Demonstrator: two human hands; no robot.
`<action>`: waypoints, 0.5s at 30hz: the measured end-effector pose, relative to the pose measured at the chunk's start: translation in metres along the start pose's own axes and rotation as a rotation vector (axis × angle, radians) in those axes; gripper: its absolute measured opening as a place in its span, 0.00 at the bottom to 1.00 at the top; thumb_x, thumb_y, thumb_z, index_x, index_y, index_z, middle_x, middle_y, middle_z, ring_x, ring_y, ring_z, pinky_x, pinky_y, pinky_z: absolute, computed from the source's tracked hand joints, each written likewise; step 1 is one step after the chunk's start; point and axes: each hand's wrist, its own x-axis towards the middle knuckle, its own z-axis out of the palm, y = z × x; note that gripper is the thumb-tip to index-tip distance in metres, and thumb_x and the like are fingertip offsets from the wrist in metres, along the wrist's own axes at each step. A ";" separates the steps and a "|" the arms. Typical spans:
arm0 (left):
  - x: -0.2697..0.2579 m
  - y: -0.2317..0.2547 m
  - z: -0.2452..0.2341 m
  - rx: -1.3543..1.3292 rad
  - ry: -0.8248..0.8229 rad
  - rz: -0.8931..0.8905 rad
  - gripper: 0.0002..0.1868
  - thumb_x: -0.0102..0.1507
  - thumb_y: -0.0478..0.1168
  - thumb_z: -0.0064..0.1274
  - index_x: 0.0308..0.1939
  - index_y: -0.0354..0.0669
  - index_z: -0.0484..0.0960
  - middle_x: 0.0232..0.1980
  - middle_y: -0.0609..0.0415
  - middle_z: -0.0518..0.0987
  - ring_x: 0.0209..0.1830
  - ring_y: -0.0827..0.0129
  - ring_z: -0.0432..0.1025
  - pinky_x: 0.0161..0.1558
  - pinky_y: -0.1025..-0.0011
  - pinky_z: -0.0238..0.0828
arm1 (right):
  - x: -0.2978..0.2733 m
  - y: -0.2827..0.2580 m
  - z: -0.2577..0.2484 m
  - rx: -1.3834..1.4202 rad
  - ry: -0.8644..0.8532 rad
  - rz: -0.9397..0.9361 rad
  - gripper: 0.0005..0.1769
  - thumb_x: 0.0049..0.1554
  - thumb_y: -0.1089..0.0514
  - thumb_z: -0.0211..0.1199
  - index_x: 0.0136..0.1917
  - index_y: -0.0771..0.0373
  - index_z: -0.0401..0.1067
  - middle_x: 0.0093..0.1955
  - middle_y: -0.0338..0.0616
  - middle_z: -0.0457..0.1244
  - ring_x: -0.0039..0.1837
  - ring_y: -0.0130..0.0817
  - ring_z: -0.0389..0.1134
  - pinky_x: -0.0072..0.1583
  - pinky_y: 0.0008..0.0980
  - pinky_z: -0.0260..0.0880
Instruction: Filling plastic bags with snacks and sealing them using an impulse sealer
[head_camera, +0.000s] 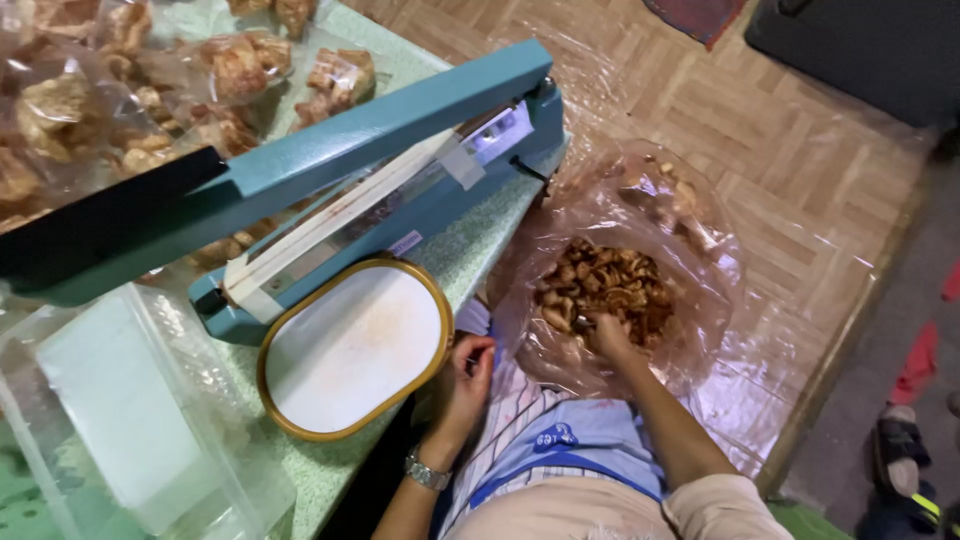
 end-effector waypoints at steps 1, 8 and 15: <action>0.002 0.005 -0.002 -0.051 -0.002 -0.047 0.05 0.62 0.38 0.53 0.41 0.48 0.82 0.34 0.55 0.81 0.34 0.69 0.74 0.38 0.73 0.72 | -0.003 0.005 -0.008 -0.012 0.033 0.030 0.23 0.53 0.47 0.61 0.63 0.32 0.68 0.60 0.25 0.67 0.66 0.35 0.65 0.70 0.63 0.41; 0.004 0.041 -0.002 -0.109 0.015 0.067 0.06 0.59 0.30 0.52 0.38 0.43 0.80 0.33 0.50 0.77 0.33 0.59 0.73 0.36 0.67 0.70 | -0.088 -0.014 -0.116 0.245 0.123 0.035 0.24 0.50 0.49 0.65 0.62 0.40 0.73 0.57 0.39 0.69 0.62 0.45 0.67 0.62 0.49 0.66; 0.013 0.075 -0.003 -0.056 0.055 0.181 0.09 0.57 0.26 0.51 0.38 0.42 0.80 0.33 0.49 0.76 0.32 0.56 0.72 0.35 0.66 0.69 | -0.162 -0.058 -0.193 0.695 0.057 -0.061 0.27 0.48 0.62 0.67 0.62 0.58 0.73 0.56 0.64 0.66 0.57 0.56 0.68 0.55 0.46 0.70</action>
